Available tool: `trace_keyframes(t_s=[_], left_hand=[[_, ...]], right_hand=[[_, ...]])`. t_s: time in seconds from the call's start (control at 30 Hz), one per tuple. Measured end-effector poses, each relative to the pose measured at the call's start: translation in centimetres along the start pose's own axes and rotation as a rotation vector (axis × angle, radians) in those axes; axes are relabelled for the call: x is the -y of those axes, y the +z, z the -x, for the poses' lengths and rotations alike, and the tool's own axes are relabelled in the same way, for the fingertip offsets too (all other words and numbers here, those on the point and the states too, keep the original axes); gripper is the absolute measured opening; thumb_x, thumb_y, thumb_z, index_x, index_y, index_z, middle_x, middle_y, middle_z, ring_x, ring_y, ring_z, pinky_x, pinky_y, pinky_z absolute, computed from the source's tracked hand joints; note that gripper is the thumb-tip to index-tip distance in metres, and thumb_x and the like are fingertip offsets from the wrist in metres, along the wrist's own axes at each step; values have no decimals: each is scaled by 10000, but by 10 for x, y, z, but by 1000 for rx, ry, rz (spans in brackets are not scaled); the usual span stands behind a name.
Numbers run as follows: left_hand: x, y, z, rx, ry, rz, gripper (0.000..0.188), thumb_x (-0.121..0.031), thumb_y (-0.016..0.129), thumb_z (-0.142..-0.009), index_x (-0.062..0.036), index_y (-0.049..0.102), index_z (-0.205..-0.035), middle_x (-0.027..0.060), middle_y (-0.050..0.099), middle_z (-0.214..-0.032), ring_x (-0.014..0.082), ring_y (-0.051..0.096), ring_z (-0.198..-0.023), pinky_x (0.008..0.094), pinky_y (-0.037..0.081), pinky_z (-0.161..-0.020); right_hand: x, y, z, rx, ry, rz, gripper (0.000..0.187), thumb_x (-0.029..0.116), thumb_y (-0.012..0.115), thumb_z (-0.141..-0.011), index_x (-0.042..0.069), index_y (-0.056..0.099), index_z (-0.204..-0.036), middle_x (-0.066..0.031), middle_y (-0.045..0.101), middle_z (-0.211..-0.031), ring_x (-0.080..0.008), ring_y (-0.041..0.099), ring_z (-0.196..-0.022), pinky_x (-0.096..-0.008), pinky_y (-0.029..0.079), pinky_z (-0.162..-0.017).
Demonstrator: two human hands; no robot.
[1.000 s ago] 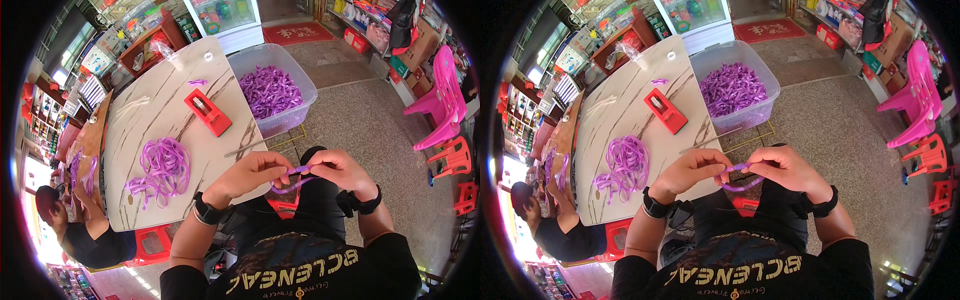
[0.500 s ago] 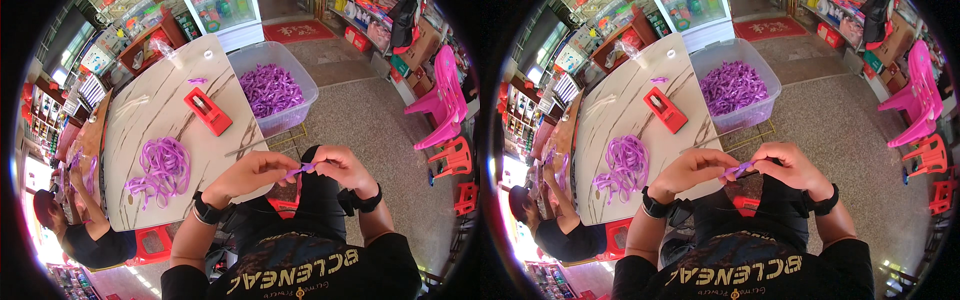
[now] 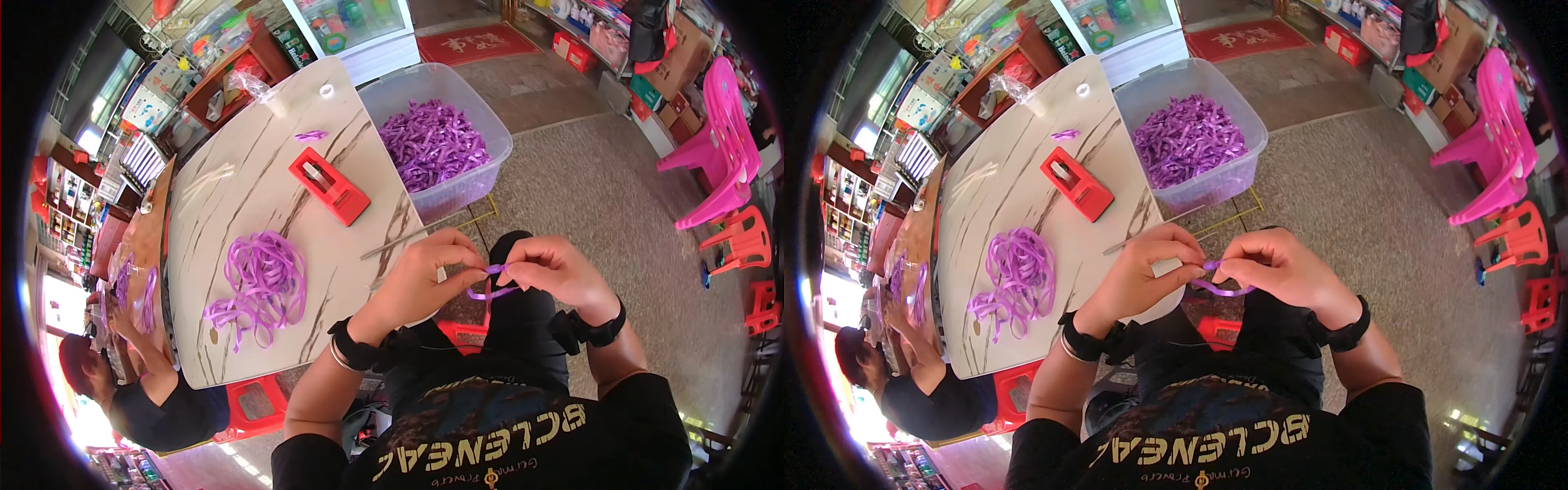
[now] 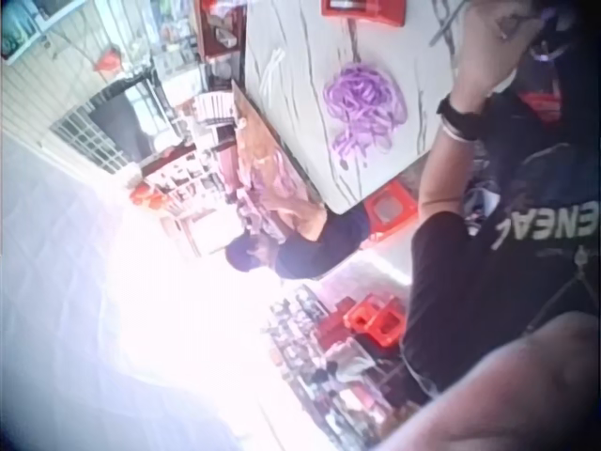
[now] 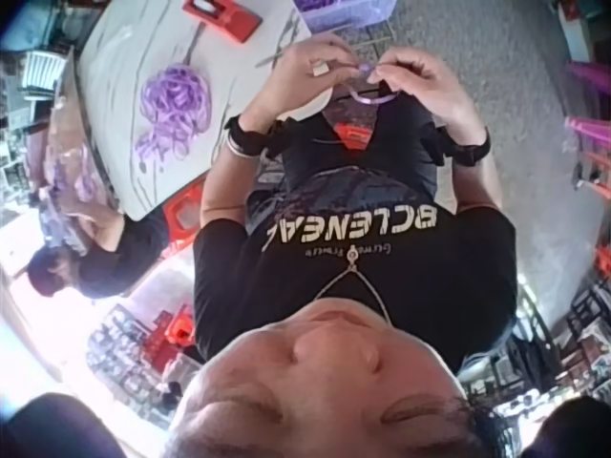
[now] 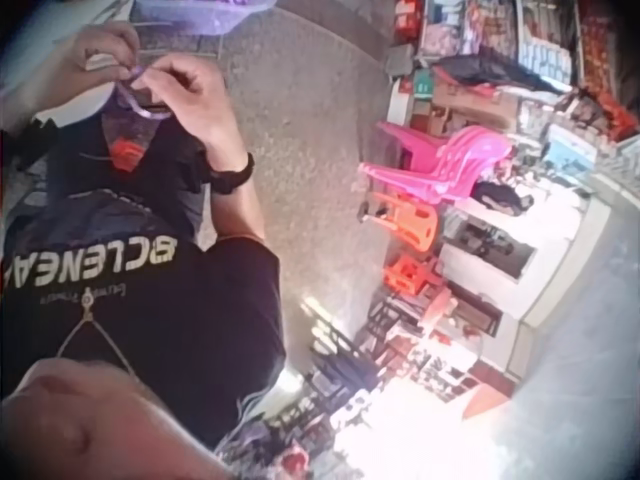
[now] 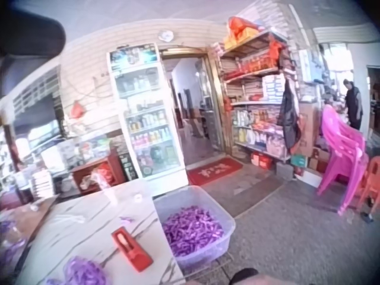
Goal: Stretching and measuring purple plastic loops against markings on a workspace table.
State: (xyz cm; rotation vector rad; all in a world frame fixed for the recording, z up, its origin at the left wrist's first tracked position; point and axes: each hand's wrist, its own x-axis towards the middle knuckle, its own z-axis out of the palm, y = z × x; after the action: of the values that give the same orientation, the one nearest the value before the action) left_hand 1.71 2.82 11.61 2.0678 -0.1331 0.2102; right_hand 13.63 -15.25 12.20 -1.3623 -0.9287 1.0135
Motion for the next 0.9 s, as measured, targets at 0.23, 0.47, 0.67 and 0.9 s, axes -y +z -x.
trace_keyframes(t_s=[0.23,0.47,0.67,0.9], left_hand=[[13,7,3,179,-220,665,110,-86,504,-866,1,532,-928,38,561,-874,112,533,-812,248,430,-727],[3,19,-1,47,-233,736,188,1,528,-831,9,524,-1019,80,551,-990,128,539,-878,262,438,-771],[19,21,-2,-27,1,270,115,-4,560,-815,11,575,-929,49,548,-947,106,523,-854,241,426,-735],[22,12,6,196,-270,710,181,-182,528,-867,-8,570,-839,39,528,-801,109,488,-746,241,393,-721]], right_hand=[[3,-5,0,-54,101,-74,158,129,523,-833,13,604,-762,22,526,-619,-28,439,-557,-175,312,-494],[4,-2,-1,-78,121,-75,175,140,532,-835,10,618,-755,26,504,-580,-27,428,-524,-175,309,-475],[5,-1,1,-47,109,-53,192,169,534,-850,13,632,-795,21,523,-610,-27,441,-549,-176,324,-481],[5,-9,6,-77,138,-161,186,163,550,-816,1,619,-758,7,516,-581,-31,422,-511,-167,292,-459]])
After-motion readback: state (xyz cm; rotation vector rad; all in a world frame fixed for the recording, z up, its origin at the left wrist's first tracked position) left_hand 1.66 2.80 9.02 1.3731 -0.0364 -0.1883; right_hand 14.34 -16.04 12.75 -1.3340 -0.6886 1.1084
